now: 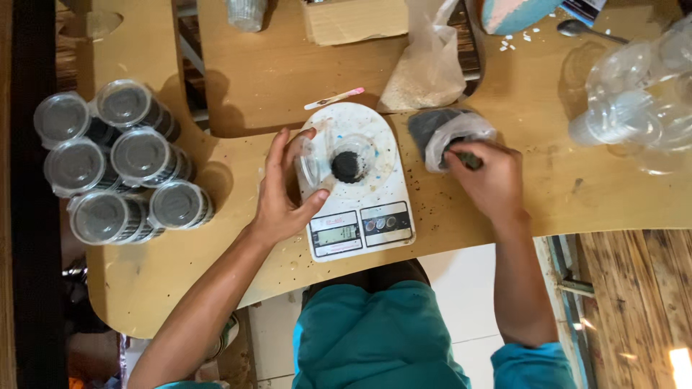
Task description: The person uses a green spoon to scoop a dark granular substance from a plastic bag onto a digital scale, checking the weight and adding small amounts until the desired measurement is reached.
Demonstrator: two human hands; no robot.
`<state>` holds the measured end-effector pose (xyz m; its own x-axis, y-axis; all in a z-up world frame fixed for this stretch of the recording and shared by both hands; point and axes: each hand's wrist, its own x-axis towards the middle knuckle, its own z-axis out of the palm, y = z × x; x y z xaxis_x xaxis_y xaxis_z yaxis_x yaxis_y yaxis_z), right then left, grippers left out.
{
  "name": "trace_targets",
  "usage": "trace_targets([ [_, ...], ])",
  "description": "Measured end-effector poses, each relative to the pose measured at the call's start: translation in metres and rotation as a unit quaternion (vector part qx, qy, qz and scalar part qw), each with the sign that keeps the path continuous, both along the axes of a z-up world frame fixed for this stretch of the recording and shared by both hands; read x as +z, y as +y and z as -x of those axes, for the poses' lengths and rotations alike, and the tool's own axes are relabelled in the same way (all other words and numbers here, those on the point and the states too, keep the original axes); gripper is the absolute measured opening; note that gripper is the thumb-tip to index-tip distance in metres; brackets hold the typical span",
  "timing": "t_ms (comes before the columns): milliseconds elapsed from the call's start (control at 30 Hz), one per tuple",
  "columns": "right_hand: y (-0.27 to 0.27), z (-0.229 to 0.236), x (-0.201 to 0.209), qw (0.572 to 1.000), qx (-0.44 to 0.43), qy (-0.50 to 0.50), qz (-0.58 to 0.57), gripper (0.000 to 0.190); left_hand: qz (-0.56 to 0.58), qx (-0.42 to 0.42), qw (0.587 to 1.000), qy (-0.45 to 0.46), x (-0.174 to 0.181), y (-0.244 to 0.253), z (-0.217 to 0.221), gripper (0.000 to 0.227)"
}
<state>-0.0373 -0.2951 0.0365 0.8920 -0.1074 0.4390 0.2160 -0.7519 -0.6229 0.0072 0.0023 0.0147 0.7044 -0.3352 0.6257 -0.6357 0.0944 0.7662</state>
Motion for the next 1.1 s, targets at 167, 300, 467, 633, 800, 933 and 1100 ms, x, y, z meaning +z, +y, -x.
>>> trace_targets([
  [167, 0.001, -0.007, -0.002, 0.999, 0.009, -0.044, 0.021, 0.012, 0.007, -0.004, 1.0, 0.0, -0.002, 0.0, 0.0, 0.082],
  [300, 0.007, -0.004, 0.002, 0.995, -0.022, -0.062, 0.073, 0.013, -0.007, 0.003, 1.0, 0.001, -0.002, 0.001, -0.001, 0.083],
  [467, -0.002, -0.007, -0.015, 0.993, -0.013, -0.081, 0.088, 0.011, -0.027, 0.019, 0.999, -0.005, 0.003, 0.0, -0.001, 0.081],
  [633, -0.004, -0.007, -0.015, 0.989, 0.0, -0.087, 0.119, 0.006, -0.008, 0.015, 1.0, -0.009, 0.001, 0.001, -0.001, 0.081],
  [800, -0.002, -0.005, -0.009, 0.994, 0.019, -0.077, 0.079, 0.006, -0.011, 0.017, 1.0, -0.002, 0.0, 0.001, -0.001, 0.082],
  [933, 0.004, -0.004, 0.001, 0.994, 0.024, -0.076, 0.068, 0.007, -0.01, 0.019, 1.0, -0.005, 0.0, 0.001, -0.001, 0.082],
  [1100, 0.006, -0.003, -0.003, 0.993, 0.019, -0.08, 0.084, 0.005, 0.004, 0.006, 1.0, 0.004, -0.008, -0.001, -0.003, 0.084],
])
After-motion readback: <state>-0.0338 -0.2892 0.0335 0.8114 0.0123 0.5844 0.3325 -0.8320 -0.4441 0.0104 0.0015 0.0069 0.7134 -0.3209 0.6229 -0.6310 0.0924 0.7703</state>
